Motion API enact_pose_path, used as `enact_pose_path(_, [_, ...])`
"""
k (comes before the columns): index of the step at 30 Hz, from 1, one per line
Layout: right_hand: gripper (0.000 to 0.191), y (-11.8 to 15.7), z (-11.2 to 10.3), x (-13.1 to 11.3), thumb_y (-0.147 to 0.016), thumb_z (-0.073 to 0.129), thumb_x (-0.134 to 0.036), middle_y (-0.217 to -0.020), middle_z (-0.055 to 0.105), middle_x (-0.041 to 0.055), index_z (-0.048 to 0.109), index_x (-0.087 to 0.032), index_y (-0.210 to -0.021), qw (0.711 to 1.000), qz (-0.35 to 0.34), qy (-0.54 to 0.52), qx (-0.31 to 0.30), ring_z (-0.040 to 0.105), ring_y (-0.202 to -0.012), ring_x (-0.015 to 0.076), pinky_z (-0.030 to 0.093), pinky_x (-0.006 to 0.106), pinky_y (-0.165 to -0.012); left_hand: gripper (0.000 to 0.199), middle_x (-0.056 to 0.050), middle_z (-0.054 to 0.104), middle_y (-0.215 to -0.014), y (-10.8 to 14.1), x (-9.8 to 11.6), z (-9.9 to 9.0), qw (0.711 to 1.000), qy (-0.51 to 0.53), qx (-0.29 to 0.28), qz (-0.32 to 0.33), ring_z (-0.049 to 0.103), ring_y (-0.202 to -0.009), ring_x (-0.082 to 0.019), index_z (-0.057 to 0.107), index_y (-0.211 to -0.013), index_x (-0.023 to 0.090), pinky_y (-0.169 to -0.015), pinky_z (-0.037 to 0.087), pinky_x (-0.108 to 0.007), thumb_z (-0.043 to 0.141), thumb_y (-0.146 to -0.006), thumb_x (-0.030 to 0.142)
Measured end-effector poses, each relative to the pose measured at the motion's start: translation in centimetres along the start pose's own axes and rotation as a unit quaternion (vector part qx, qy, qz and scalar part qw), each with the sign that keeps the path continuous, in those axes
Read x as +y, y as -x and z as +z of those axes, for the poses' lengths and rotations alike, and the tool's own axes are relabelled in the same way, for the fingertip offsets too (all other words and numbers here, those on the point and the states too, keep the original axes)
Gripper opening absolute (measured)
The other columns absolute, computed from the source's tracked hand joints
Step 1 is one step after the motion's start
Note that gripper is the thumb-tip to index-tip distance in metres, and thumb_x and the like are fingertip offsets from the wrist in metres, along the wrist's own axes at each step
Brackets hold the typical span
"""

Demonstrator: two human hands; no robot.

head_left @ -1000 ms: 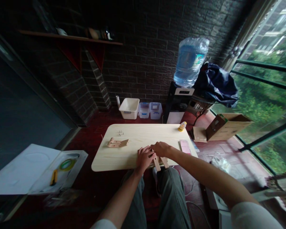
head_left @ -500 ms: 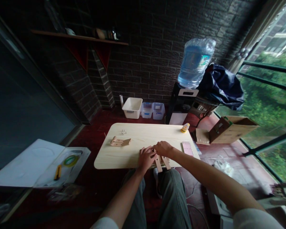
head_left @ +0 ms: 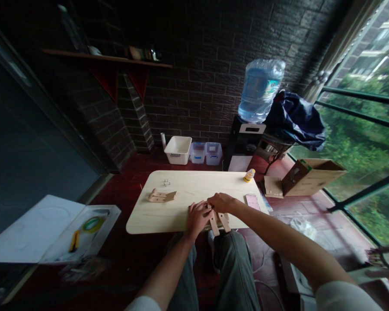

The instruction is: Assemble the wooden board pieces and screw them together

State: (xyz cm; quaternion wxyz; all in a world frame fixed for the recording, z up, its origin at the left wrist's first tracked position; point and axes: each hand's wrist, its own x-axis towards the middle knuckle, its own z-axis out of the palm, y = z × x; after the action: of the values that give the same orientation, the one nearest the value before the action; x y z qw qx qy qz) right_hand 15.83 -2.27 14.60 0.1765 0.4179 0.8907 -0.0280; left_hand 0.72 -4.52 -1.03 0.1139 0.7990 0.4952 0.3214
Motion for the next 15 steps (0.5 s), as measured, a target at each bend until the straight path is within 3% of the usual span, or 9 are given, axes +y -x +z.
enact_pose_path(9, [0.026,-0.83,0.64,-0.10,-0.095,0.058,-0.026,-0.107,0.077,0.0179,0.070,-0.013,-0.115,1.000,0.010,0.014,0.017,0.075,-0.096,0.0291,0.059,0.038,-0.079,0.013,-0.001,0.072,-0.129,-0.33,-0.29,0.00,1.000,0.002,-0.011,-0.004,0.056,-0.134,-0.024,0.077,-0.096,0.035,-0.121,0.028,-0.053,0.069,-0.088,0.029])
enact_pose_path(15, [0.029,-0.69,0.33,-0.04,-0.095,0.057,-0.028,-0.107,0.076,0.0186,0.069,-0.011,-0.117,1.000,0.027,0.003,0.005,0.075,-0.099,0.0283,0.058,0.036,-0.081,0.012,-0.001,0.072,-0.128,-0.35,-0.47,0.25,1.000,0.002,-0.009,-0.007,0.056,-0.133,-0.024,0.078,-0.094,0.035,-0.120,0.029,-0.053,0.069,-0.088,0.028])
